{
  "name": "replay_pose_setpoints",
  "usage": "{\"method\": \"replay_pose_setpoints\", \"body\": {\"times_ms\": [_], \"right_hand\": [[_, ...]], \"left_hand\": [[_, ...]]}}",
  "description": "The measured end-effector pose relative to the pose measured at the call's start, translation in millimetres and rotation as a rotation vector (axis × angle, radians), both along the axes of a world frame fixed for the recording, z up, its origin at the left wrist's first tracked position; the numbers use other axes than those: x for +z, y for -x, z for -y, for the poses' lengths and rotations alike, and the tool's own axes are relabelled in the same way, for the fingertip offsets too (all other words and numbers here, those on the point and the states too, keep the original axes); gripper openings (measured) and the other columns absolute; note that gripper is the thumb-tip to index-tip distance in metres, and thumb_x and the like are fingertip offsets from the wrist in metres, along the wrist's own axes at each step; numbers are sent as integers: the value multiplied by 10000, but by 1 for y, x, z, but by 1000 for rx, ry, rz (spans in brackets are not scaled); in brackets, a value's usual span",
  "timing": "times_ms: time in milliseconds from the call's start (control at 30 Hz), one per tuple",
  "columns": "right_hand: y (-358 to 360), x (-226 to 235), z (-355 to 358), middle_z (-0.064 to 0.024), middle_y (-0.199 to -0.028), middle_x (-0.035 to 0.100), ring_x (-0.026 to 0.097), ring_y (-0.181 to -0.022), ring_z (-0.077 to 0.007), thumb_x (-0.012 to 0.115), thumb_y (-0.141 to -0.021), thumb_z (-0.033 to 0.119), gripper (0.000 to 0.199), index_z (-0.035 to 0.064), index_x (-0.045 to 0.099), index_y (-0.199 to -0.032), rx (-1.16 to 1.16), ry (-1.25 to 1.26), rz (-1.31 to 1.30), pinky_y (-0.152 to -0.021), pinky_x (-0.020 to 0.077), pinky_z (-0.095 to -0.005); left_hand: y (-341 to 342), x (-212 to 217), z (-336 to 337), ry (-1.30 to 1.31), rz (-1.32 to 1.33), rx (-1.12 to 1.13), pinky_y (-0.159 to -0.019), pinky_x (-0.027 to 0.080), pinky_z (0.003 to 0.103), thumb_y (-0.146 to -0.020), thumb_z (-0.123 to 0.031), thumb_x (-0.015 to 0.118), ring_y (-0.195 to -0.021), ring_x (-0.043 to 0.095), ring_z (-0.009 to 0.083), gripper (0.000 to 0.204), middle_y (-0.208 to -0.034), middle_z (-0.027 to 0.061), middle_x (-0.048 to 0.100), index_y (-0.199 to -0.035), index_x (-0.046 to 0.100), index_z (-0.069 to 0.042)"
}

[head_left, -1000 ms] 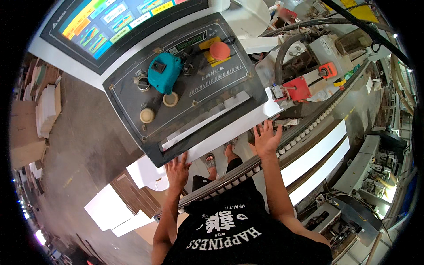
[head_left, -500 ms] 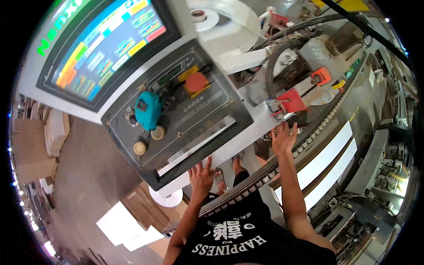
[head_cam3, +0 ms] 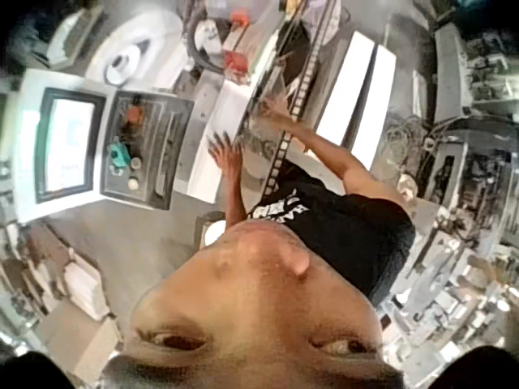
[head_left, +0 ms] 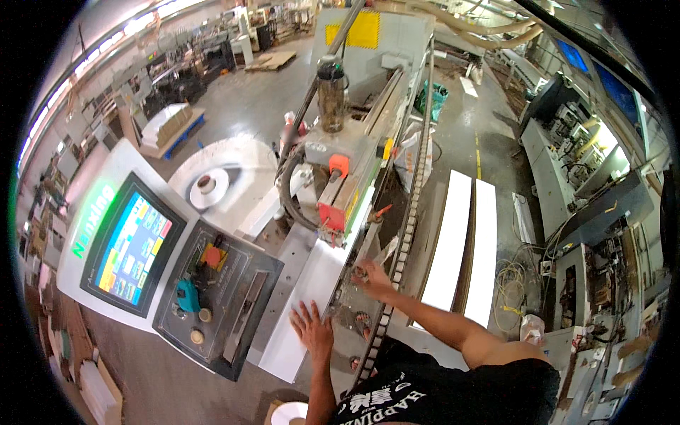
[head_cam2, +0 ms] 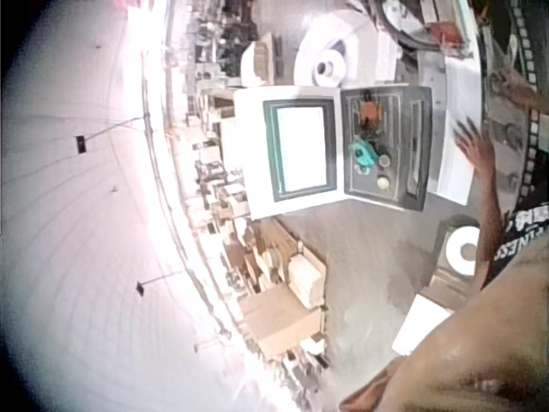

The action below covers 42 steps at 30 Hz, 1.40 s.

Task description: The person feeds long white boards into an automatic edge banding machine and removes them from the other side.

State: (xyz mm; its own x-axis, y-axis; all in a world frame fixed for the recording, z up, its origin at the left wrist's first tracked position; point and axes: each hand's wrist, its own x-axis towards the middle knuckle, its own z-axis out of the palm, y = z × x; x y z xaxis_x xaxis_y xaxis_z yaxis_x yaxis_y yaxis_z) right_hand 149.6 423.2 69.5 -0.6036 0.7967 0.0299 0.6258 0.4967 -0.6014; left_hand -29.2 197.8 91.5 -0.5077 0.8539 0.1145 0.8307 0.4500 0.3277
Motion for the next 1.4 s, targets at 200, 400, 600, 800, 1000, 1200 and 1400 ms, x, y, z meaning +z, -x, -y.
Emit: {"method": "replay_pose_setpoints", "body": {"times_ms": [200, 400, 600, 800, 1000, 1200, 1400], "right_hand": [[-47, -23, 79, -148, -1397, 622, 572, -1298, -365, 623, -955, 616, 607, 115, 692, -1290, 137, -206, 40, -1096, 435, -499], [-54, 3, 86, -91, -1170, 722, 639, -1173, -298, 672, -920, 588, 494, 154, 750, -1142, 143, -90, 69, -1030, 480, -493], [-55, -8, 77, -82, -1132, 736, 675, -1055, -305, 650, -928, 593, 488, 146, 773, -1079, 161, -140, 169, -948, 484, -458], [-55, 2, 71, -100, -898, 716, 674, -868, -289, 581, -995, 607, 508, 144, 777, -1068, 242, -221, 111, -830, 516, -494], [-53, 0, 73, -55, -1038, 738, 671, -1026, -291, 646, -944, 564, 449, 137, 755, -1025, 163, -8, 195, -960, 478, -465], [-54, 12, 80, -40, -1054, 735, 671, -1047, -287, 616, -941, 614, 502, 140, 749, -1039, 158, -63, 117, -958, 487, -456], [-54, -5, 77, -63, -1128, 740, 676, -1052, -302, 592, -931, 652, 572, 136, 756, -1113, 160, 16, 135, -982, 490, -443]], "left_hand": [[7, 8, 70, -41, -93, -78, -1257, 138, 603, -987, -348, 626, -1523, 247, 486, 577, -1640, 188, 368, -1509, 529, -124], [8, -4, 31, 16, -57, -139, -1254, 142, 606, -996, -213, 601, -1523, 220, 517, 570, -1655, 211, 325, -1541, 478, -101], [-4, -17, -30, -66, -247, -156, -1248, 190, 591, -991, -245, 602, -1486, 317, 507, 521, -1596, 223, 421, -1482, 546, -81], [-1, -11, -68, -170, -60, -176, -1246, 222, 563, -987, -327, 622, -1488, 339, 461, 559, -1570, 227, 454, -1470, 548, -55], [8, -36, -58, -155, -174, -270, -1251, 275, 502, -983, -279, 636, -1452, 417, 432, 548, -1538, 257, 479, -1427, 546, 29], [-3, -47, -120, -204, -290, -274, -1256, 274, 492, -967, -272, 649, -1428, 469, 382, 570, -1497, 229, 538, -1428, 534, 43], [-3, -25, -145, -233, -91, -263, -1280, 162, 532, -960, -373, 656, -1485, 375, 403, 753, -1564, 240, 452, -1517, 394, 60]]}}
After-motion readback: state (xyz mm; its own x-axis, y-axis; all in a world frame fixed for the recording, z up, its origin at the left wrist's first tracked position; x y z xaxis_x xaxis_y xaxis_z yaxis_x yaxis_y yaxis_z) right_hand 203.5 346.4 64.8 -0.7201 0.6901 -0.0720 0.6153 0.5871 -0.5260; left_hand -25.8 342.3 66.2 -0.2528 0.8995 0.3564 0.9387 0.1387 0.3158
